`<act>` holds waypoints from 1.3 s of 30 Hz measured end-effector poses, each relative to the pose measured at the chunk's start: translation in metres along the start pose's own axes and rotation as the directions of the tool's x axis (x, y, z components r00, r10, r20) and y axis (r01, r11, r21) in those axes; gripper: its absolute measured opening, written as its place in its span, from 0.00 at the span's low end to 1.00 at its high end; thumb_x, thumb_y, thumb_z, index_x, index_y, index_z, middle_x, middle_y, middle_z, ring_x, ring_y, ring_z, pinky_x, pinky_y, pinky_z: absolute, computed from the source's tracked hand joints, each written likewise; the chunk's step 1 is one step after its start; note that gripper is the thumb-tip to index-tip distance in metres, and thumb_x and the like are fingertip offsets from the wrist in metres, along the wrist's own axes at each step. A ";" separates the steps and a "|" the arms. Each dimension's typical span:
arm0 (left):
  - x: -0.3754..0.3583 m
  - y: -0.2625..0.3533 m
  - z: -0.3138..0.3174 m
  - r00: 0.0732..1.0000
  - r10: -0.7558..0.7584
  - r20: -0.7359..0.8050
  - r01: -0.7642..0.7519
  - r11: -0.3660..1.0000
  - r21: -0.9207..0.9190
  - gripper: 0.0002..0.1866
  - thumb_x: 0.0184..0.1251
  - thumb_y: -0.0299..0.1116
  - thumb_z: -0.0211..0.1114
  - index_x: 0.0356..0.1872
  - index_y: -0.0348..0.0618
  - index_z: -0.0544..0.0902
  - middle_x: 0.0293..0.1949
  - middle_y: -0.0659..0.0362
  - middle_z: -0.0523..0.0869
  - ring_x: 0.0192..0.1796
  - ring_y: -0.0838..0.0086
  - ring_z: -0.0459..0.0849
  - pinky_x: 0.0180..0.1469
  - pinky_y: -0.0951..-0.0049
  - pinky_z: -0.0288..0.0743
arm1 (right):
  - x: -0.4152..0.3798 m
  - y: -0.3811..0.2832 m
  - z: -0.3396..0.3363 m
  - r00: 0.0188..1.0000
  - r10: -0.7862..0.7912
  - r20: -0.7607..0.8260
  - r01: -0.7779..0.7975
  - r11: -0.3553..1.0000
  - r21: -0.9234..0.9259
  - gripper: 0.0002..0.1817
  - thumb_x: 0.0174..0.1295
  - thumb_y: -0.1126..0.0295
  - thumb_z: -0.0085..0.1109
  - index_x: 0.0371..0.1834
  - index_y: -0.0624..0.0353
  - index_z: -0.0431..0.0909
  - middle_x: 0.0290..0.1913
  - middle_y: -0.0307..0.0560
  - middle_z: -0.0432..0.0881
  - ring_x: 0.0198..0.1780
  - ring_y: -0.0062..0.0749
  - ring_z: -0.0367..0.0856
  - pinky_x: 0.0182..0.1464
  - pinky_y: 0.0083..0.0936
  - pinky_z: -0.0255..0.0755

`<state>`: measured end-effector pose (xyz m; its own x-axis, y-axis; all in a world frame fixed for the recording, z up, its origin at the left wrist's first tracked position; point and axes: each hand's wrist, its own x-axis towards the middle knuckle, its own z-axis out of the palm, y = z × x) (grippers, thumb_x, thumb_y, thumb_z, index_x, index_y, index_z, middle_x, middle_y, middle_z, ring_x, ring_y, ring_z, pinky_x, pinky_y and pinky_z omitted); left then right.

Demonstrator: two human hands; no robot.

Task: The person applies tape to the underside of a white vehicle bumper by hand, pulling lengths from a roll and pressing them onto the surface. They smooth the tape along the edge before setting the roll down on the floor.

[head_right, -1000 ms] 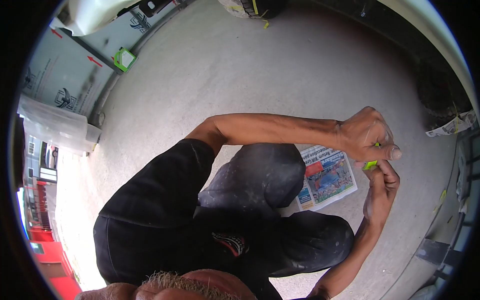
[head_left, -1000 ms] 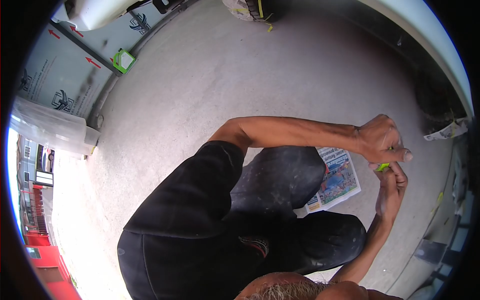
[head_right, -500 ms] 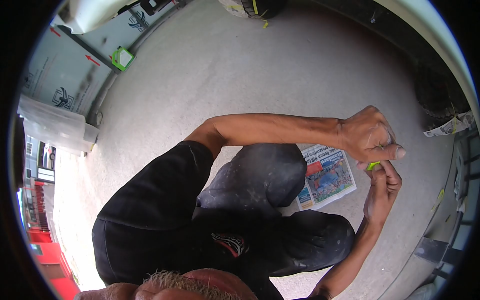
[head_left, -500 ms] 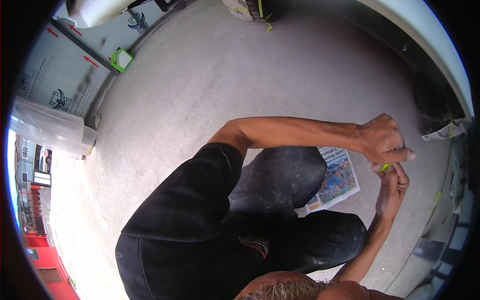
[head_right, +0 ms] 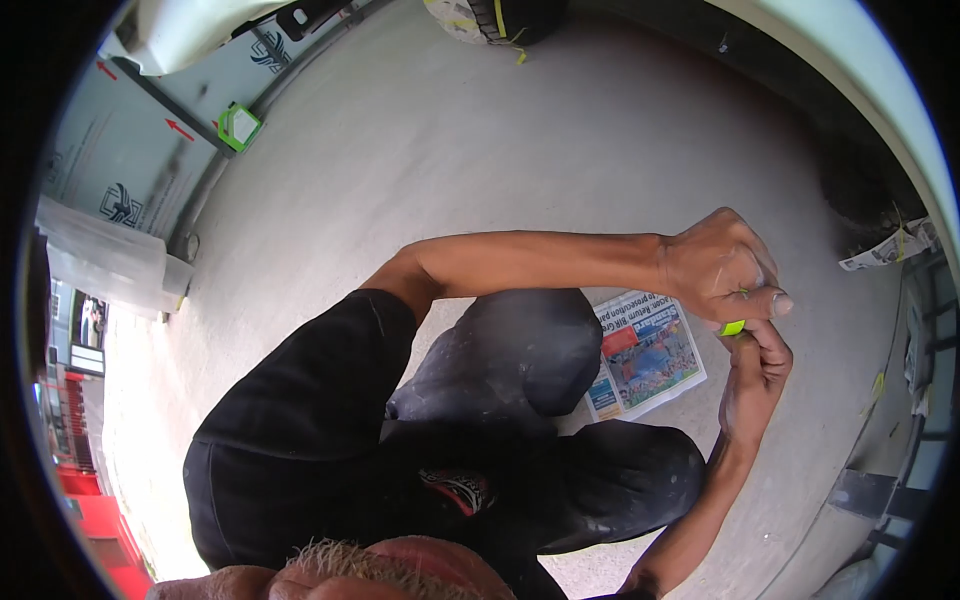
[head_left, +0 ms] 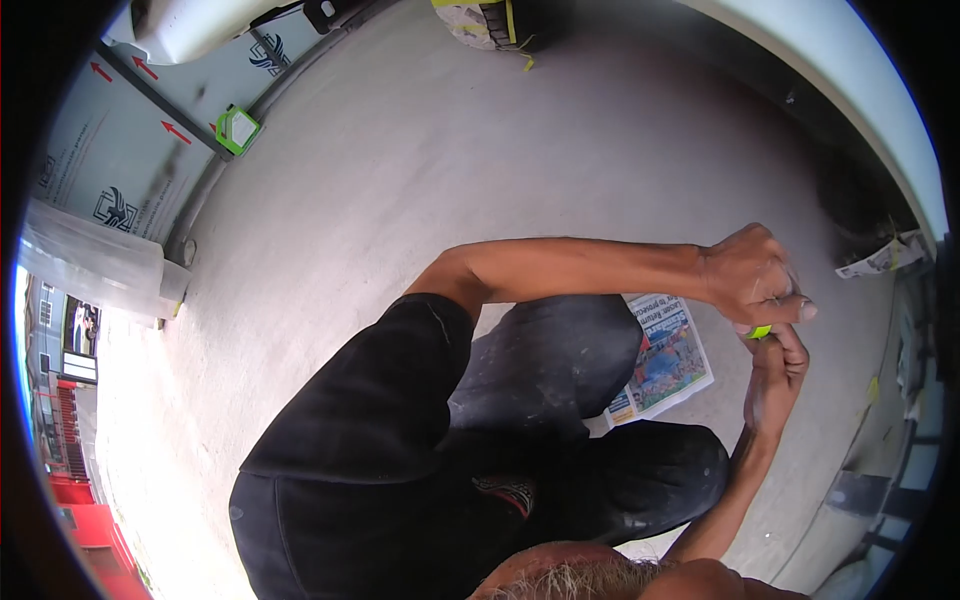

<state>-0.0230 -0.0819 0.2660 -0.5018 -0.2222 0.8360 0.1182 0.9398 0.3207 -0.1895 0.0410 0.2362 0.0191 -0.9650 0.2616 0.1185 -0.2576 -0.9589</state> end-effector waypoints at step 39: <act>0.027 0.009 0.029 0.880 -0.451 0.148 0.475 0.824 -0.310 0.09 0.69 0.26 0.74 0.48 0.39 0.92 0.45 0.59 0.87 0.44 0.78 0.84 0.47 0.75 0.78 | -0.010 -0.012 -0.014 0.913 -0.242 -0.328 0.104 0.916 -0.387 0.10 0.68 0.74 0.65 0.50 0.65 0.83 0.35 0.45 0.88 0.36 0.24 0.84 0.41 0.28 0.76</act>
<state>-0.0602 -0.0720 0.2785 -0.6218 -0.5811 0.5250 0.1252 0.5880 0.7991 -0.2051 0.0527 0.2433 -0.3367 -0.8350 0.4353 -0.2740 -0.3554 -0.8937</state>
